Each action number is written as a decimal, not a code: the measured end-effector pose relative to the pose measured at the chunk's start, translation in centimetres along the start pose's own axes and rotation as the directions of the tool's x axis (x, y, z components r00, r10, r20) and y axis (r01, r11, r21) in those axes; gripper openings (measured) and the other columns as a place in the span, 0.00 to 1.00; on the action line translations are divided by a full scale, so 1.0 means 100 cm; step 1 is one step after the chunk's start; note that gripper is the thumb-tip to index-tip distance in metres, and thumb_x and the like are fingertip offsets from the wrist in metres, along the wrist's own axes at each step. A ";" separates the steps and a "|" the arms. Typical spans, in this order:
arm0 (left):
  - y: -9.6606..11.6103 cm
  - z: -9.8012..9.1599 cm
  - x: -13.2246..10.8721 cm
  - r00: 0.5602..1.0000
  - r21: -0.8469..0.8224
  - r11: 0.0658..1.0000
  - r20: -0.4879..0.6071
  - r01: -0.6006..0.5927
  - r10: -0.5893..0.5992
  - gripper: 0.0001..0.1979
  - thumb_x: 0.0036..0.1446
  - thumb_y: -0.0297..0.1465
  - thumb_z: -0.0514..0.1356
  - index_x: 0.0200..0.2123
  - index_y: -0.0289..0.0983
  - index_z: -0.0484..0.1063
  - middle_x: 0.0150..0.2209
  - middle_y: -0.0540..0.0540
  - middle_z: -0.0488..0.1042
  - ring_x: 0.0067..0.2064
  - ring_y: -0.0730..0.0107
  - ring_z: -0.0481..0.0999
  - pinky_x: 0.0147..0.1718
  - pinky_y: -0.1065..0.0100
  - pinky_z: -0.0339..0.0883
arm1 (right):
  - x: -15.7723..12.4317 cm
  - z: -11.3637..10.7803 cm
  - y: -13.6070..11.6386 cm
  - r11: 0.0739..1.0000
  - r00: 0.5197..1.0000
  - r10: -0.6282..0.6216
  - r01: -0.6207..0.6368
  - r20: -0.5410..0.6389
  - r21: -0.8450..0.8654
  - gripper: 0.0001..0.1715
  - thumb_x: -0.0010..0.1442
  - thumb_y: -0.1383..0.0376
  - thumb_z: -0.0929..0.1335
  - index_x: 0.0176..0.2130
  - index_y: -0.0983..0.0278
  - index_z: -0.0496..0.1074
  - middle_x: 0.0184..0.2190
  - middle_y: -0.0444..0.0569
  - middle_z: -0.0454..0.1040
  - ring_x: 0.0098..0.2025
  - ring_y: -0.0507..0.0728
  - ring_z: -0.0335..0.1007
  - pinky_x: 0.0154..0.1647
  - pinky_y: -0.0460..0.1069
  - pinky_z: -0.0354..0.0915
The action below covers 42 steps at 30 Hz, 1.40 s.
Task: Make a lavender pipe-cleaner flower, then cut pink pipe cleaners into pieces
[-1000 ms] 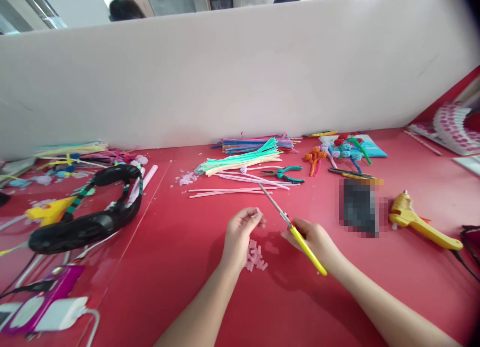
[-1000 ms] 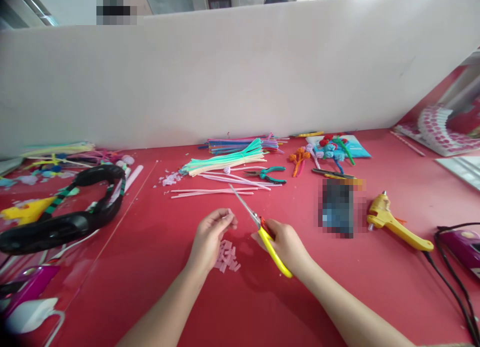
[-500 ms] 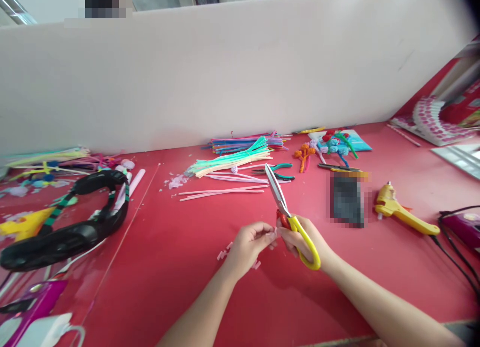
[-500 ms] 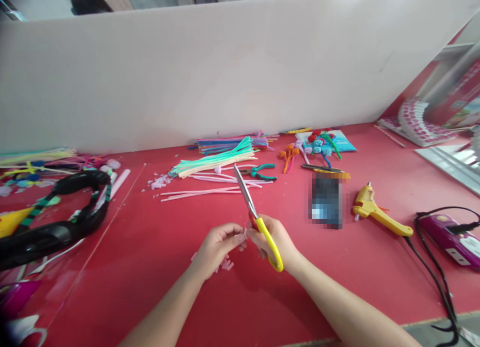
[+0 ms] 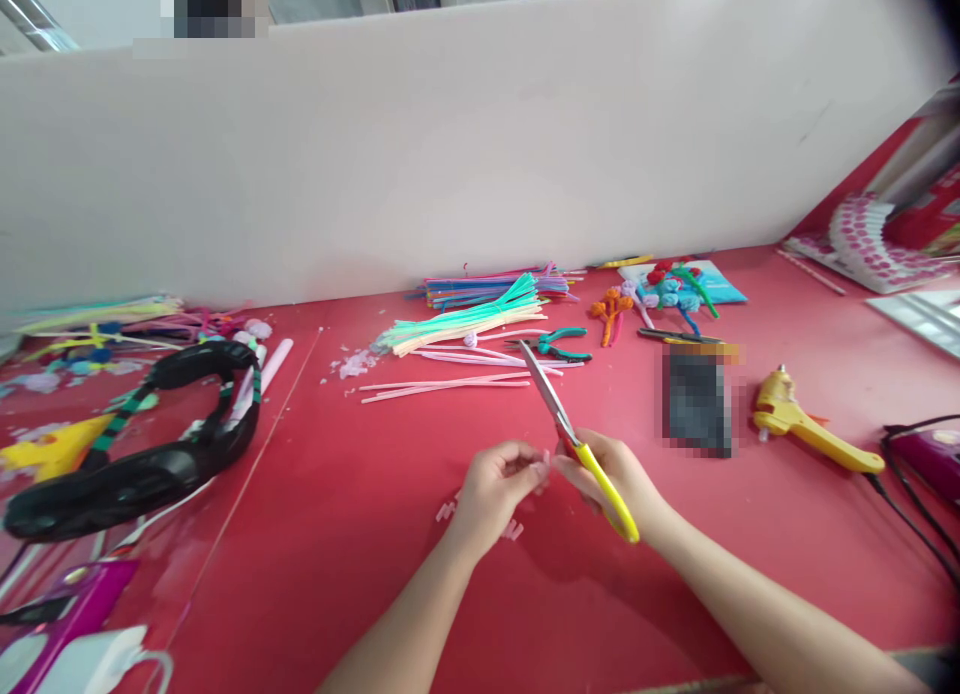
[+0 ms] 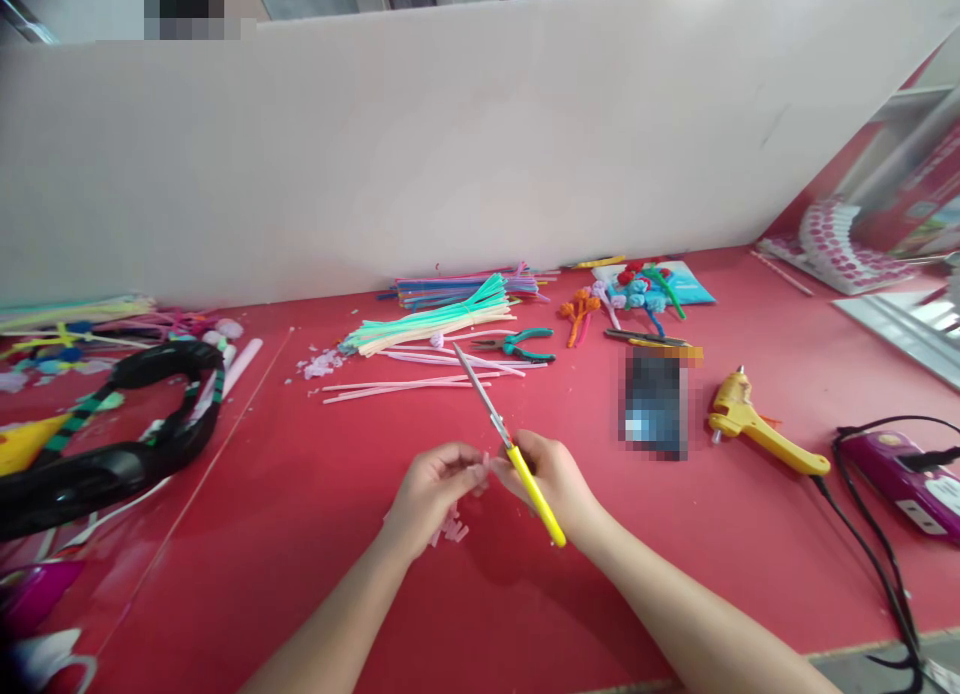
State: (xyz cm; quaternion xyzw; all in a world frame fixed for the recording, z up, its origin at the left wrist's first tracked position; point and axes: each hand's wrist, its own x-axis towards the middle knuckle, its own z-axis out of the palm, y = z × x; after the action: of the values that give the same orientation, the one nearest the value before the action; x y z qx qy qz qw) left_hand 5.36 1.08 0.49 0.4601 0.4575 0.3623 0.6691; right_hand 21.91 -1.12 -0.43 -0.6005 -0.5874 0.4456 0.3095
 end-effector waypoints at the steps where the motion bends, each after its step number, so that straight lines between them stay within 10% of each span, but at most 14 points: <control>1: -0.001 -0.002 0.002 0.999 -0.026 0.999 -0.040 -0.020 0.019 0.06 0.45 0.32 0.63 0.26 0.35 0.73 0.21 0.50 0.71 0.25 0.74 0.69 0.27 0.73 0.63 | 0.001 -0.002 0.002 0.992 0.998 -0.049 0.046 -0.025 -0.113 0.13 0.53 0.58 0.64 0.24 0.62 0.58 0.14 0.37 0.57 0.16 0.48 0.56 0.17 0.43 0.50; 11: -0.005 -0.017 0.013 0.929 -0.216 0.946 -0.333 -0.241 0.161 0.04 0.48 0.30 0.61 0.29 0.36 0.72 0.26 0.50 0.72 0.30 0.75 0.70 0.35 0.72 0.63 | -0.009 0.005 0.004 0.710 0.986 -0.169 0.115 -0.010 -0.695 0.15 0.53 0.51 0.62 0.31 0.60 0.58 0.24 0.45 0.71 0.24 0.58 0.69 0.22 0.46 0.48; 42: -0.001 -0.015 0.011 0.929 -0.336 0.895 -0.323 -0.292 0.182 0.04 0.49 0.30 0.61 0.30 0.35 0.73 0.26 0.49 0.72 0.30 0.75 0.69 0.34 0.72 0.62 | -0.009 0.007 0.015 0.605 0.966 -0.256 0.189 0.036 -0.773 0.13 0.58 0.55 0.60 0.29 0.62 0.58 0.21 0.46 0.72 0.19 0.55 0.68 0.20 0.47 0.44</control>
State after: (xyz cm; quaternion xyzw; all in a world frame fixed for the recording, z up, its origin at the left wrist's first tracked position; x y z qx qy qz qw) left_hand 4.26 2.48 -0.12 0.3183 0.4099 0.5853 0.6230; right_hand 21.97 -2.31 -1.91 -0.6139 -0.7784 0.0863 0.0992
